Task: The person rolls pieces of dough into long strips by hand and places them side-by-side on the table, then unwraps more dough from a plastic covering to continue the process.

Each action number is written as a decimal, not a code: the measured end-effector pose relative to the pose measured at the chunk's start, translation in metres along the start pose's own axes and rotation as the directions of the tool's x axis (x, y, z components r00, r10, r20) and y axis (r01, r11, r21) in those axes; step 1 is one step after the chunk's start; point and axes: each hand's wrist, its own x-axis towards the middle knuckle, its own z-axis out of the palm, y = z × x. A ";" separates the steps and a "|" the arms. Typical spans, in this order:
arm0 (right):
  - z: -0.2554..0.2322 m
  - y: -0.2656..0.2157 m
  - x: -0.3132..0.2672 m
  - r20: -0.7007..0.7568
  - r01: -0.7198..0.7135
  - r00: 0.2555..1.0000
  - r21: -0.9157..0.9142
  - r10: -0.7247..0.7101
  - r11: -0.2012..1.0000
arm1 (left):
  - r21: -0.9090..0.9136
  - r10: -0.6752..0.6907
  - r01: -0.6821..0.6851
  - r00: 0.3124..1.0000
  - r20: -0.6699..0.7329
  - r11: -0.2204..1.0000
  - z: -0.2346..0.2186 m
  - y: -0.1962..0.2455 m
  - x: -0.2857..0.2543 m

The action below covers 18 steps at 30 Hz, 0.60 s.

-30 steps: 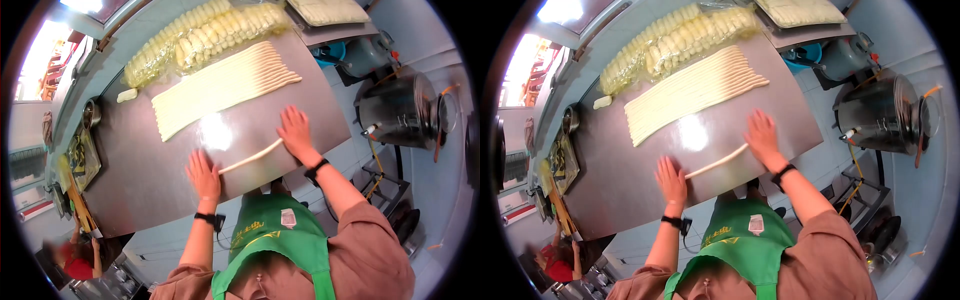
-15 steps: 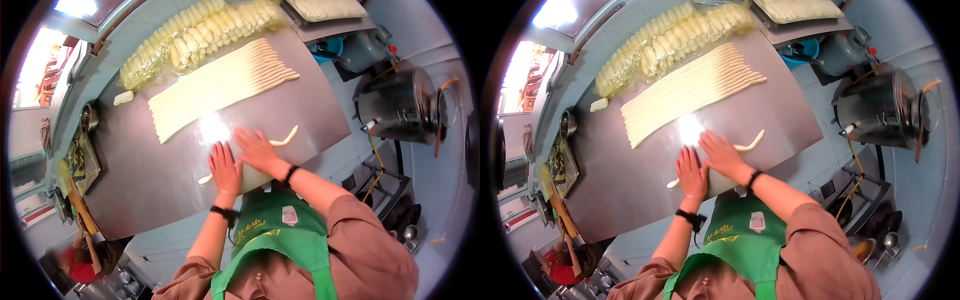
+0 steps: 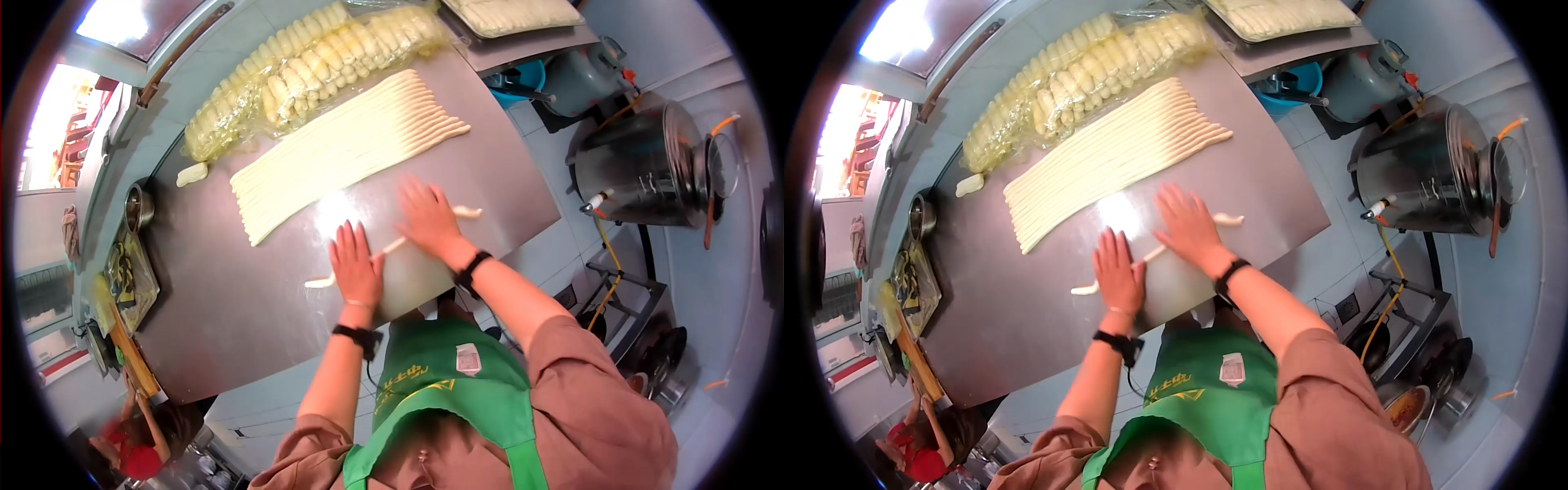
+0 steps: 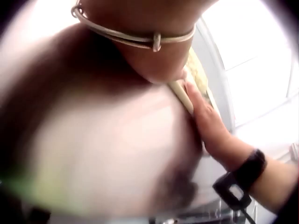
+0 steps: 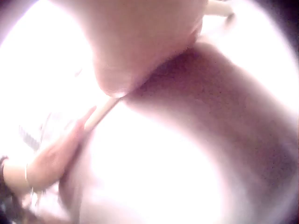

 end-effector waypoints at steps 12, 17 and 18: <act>-0.030 0.062 -0.048 0.130 0.064 0.990 -0.031 -0.060 0.997 | 0.029 0.012 -0.013 0.999 0.045 1.000 -0.013 -0.028 -0.032; -0.041 0.072 -0.048 0.011 -0.063 0.998 -0.040 0.063 0.997 | 0.030 -0.089 0.089 0.996 -0.008 0.996 -0.028 -0.058 -0.029; -0.046 0.075 -0.081 0.019 -0.051 0.998 -0.030 0.052 0.998 | 0.036 -0.104 0.102 0.994 0.041 0.994 -0.033 -0.061 -0.061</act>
